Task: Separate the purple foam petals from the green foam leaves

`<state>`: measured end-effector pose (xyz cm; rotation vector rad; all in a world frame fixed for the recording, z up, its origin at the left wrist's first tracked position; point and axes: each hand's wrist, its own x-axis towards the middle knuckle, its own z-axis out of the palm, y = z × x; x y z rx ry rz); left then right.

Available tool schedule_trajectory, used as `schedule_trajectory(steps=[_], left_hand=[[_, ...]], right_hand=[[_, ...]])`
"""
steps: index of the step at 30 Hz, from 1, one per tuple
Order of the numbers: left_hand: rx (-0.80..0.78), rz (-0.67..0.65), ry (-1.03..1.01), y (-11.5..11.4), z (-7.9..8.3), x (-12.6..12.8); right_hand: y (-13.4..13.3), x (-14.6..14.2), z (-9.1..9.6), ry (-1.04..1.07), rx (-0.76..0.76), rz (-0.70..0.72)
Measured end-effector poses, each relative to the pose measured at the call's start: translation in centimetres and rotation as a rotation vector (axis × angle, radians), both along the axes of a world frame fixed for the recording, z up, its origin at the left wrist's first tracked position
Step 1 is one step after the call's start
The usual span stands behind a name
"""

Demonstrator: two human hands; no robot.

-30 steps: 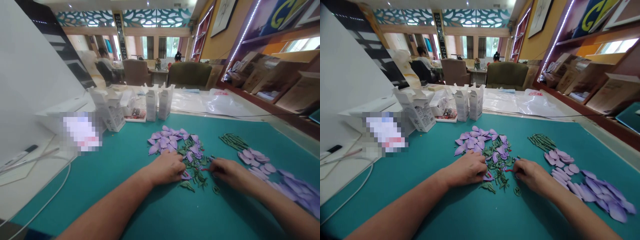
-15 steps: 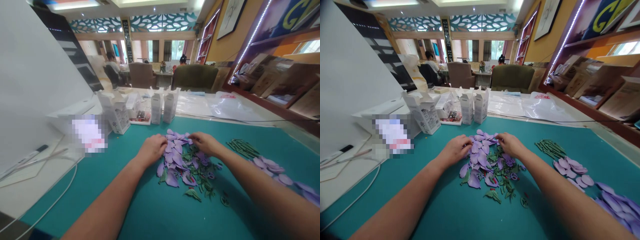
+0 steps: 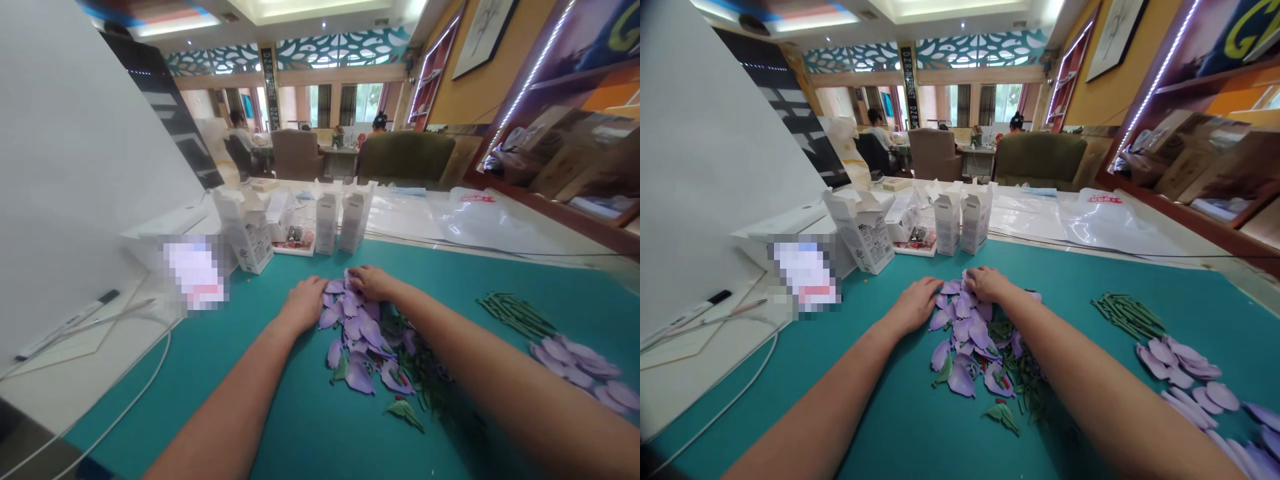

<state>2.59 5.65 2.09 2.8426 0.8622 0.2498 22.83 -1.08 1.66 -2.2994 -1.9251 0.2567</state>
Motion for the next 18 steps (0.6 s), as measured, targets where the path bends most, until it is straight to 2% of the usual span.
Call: schedule_trajectory(steps=[3,5,10,13,18], left_hand=[[-0.011,-0.033,0.012,0.1,-0.3,0.1],[-0.022,-0.051,0.011,0.2,-0.4,0.2],[-0.056,-0.085,-0.018,0.6,-0.1,0.3],[-0.079,-0.093,-0.031,0.7,0.5,0.0],[-0.102,-0.050,-0.040,0.9,1.2,-0.5]], right_hand=[[-0.8,-0.4,0.6,0.028,0.015,0.072],[-1.8,0.7,1.5,0.032,0.030,0.063],[-4.8,6.5,3.2,-0.007,-0.015,-0.150],[-6.0,8.6,2.6,-0.028,-0.074,-0.250],[-6.6,9.2,1.0,-0.030,-0.098,-0.282]])
